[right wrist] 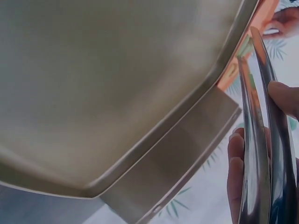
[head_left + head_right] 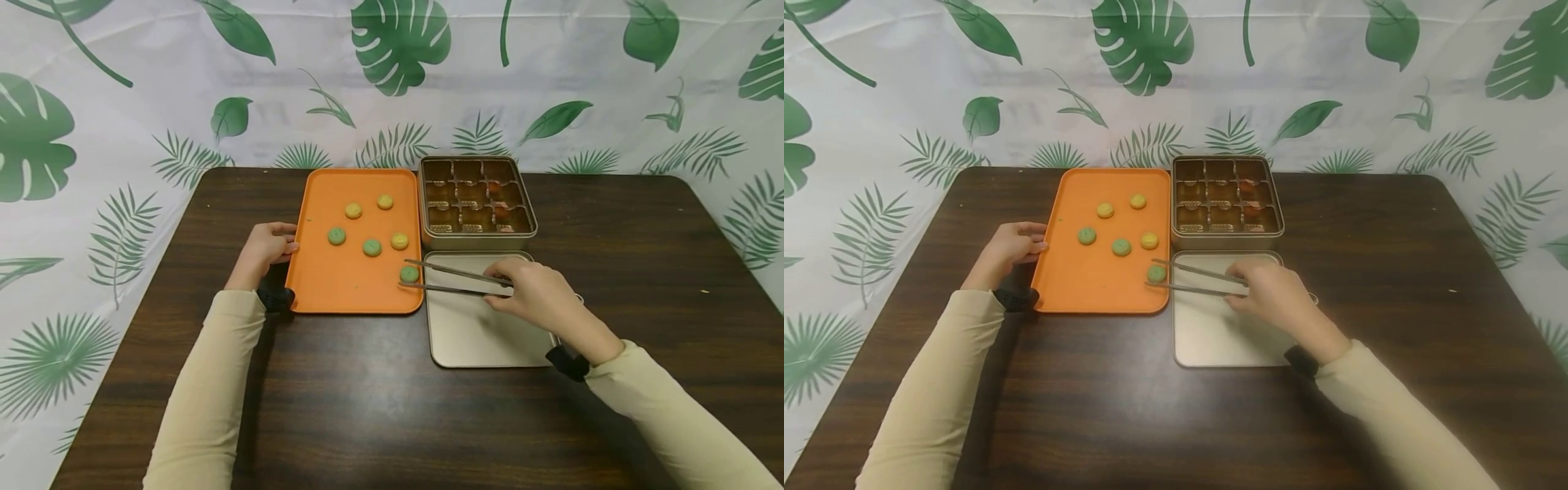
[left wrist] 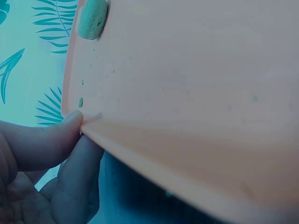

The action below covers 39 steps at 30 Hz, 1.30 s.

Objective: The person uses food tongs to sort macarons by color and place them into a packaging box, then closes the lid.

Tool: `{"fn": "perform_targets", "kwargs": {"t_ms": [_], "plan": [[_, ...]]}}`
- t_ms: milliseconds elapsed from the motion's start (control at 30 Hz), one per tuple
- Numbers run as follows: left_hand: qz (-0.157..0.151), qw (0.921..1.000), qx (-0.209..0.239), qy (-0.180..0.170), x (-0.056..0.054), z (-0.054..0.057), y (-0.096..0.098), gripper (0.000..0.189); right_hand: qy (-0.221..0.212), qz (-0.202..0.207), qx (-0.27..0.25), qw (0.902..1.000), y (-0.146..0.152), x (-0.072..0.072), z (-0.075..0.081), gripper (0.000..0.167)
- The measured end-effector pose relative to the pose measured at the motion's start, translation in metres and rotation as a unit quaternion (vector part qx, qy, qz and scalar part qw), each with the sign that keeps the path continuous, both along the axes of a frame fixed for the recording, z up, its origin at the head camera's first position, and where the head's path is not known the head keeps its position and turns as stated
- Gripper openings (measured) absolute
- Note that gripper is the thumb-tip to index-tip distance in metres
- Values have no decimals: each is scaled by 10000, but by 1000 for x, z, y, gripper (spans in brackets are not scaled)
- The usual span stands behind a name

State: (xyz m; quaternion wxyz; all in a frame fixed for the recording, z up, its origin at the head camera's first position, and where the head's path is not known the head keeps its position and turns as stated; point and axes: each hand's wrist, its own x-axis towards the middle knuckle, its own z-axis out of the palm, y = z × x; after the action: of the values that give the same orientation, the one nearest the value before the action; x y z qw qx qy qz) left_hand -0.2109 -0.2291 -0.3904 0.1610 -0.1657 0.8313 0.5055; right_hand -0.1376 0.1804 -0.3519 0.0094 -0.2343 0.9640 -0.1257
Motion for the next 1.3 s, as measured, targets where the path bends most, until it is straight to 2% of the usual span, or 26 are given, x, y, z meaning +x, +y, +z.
{"fn": "perform_targets", "kwargs": {"t_ms": [633, 833, 1067, 1200, 1300], "plan": [[-68, 9999, -110, 89, -1, 2, -1, 49, 83, 148, -86, 9998, -3, -4, 1, 25], [-76, 9999, -103, 84, -1, 3, -1, 49, 142, 109, -271, 9995, -4, -3, 7, 27], [-106, 9999, -28, 45, 0, 4, -1, 50, 525, -265, -748, 9955, 1, -11, 23, 31], [-83, 10000, -25, 6, 0, 3, -1, 50, 811, -509, -1008, 9903, 9, -23, 26, 31], [-34, 10000, -44, -32, 0, 1, 0, 50, 888, -885, -1217, 9846, 16, -34, 24, 29]]}}
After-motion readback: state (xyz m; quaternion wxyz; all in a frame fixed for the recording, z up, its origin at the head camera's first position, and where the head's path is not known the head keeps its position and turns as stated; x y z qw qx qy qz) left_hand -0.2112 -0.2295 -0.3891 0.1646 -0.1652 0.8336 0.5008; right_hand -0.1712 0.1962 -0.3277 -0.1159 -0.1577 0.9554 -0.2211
